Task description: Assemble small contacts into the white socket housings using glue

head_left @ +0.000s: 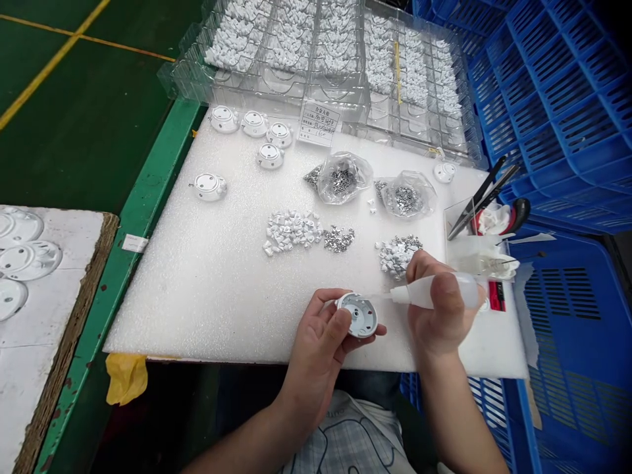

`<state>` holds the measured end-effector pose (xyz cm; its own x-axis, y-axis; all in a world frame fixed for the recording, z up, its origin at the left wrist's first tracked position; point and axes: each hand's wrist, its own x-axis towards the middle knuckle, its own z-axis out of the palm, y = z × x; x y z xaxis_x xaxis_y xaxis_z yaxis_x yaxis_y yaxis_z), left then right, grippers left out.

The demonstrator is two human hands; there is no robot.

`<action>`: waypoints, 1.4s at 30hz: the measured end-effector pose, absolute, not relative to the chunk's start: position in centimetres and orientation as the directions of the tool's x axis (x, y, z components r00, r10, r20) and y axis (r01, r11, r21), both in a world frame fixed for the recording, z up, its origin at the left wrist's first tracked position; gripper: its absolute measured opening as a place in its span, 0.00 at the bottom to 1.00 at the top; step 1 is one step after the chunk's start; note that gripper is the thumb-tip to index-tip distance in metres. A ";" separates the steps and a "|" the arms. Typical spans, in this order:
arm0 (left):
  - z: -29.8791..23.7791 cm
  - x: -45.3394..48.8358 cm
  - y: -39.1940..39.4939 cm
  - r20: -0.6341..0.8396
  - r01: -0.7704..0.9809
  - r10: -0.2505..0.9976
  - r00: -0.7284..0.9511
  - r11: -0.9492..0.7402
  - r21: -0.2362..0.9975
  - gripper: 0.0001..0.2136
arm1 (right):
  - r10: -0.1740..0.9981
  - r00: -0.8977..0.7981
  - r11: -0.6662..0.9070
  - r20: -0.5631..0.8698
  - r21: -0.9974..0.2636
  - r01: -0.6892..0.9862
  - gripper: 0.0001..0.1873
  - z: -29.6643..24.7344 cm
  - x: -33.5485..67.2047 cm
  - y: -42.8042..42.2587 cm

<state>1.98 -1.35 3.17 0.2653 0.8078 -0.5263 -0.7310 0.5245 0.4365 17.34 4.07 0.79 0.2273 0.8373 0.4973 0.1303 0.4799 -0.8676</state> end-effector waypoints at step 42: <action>3.2 1.9 -1.4 -0.514 -0.721 0.816 0.266 0.522 0.455 0.20 | 0.855 0.224 0.438 0.467 -0.883 0.168 0.30 1.2 17.3 3.7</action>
<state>1.90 -1.44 3.19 0.2663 0.8156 -0.5137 -0.7213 0.5221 0.4551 17.34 3.73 1.17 0.2245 0.8555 0.4666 0.1678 0.4378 -0.8833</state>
